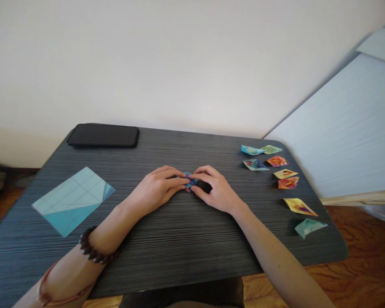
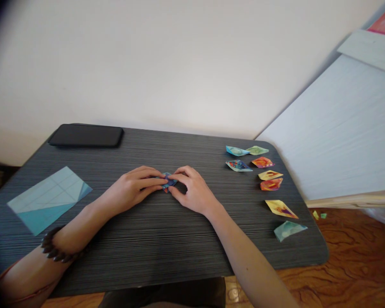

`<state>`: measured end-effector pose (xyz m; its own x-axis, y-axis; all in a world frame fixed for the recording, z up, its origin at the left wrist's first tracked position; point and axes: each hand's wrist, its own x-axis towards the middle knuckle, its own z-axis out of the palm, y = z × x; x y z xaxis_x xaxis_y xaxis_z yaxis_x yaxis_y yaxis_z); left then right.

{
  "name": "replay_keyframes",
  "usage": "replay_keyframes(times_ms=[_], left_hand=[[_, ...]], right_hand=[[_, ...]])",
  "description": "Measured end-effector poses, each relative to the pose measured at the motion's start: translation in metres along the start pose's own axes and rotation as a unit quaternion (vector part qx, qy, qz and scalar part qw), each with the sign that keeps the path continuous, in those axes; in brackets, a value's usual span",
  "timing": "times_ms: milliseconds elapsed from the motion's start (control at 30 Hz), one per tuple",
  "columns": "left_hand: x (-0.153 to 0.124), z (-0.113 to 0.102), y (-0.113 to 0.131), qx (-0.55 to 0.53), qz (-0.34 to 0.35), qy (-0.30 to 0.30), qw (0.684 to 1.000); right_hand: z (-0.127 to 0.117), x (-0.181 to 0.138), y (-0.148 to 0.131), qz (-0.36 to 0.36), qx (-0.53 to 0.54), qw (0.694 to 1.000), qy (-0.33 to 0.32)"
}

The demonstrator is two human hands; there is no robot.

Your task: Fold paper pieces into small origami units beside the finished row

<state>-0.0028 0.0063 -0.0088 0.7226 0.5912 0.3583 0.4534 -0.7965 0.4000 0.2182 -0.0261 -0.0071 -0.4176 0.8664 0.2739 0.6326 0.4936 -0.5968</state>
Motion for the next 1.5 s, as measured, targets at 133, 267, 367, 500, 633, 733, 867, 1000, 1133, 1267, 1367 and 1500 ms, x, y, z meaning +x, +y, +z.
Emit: replay_keyframes(times_ms=[133,267,367,500,633,733,867,1000,1133,1267,1367,1500], left_hand=[[-0.001,-0.002,0.005,0.041,0.014,-0.009,0.999],[-0.001,-0.002,0.008,0.045,-0.004,-0.003,0.999],[-0.001,-0.001,0.008,0.033,-0.009,-0.013,0.999],[-0.001,0.000,0.008,0.031,-0.015,-0.022,0.999],[-0.001,-0.001,0.013,0.024,-0.030,-0.015,0.999],[-0.001,-0.001,0.014,0.013,-0.039,-0.010,0.999],[-0.001,0.002,0.009,-0.012,-0.055,0.003,0.998],[-0.002,0.003,0.005,-0.014,-0.077,0.020,0.997],[-0.002,0.003,0.007,0.001,-0.093,0.012,0.996],[0.000,0.005,0.010,0.015,-0.124,0.011,0.992],[0.001,0.007,0.010,0.026,-0.139,0.021,0.990],[0.002,0.006,0.010,0.036,-0.141,0.019,0.989]], right_hand=[[0.001,-0.001,0.001,-0.004,-0.064,0.998,0.014],[0.002,-0.001,0.002,-0.014,-0.092,0.996,0.008],[0.003,-0.002,0.003,-0.019,-0.109,0.994,0.011],[0.003,-0.002,0.001,-0.042,-0.147,0.988,0.005],[0.005,-0.002,-0.001,-0.058,-0.184,0.981,0.000],[0.007,-0.002,-0.001,-0.050,-0.184,0.982,-0.003],[0.009,-0.003,0.001,-0.010,-0.139,0.990,0.011],[0.009,-0.003,0.005,0.022,-0.087,0.995,0.041],[0.010,-0.001,0.008,0.043,-0.058,0.997,0.041],[0.012,0.003,0.008,0.063,-0.089,0.994,0.017],[0.011,0.004,0.006,0.069,-0.108,0.992,-0.002],[0.009,0.005,0.002,0.070,-0.118,0.990,-0.014]])
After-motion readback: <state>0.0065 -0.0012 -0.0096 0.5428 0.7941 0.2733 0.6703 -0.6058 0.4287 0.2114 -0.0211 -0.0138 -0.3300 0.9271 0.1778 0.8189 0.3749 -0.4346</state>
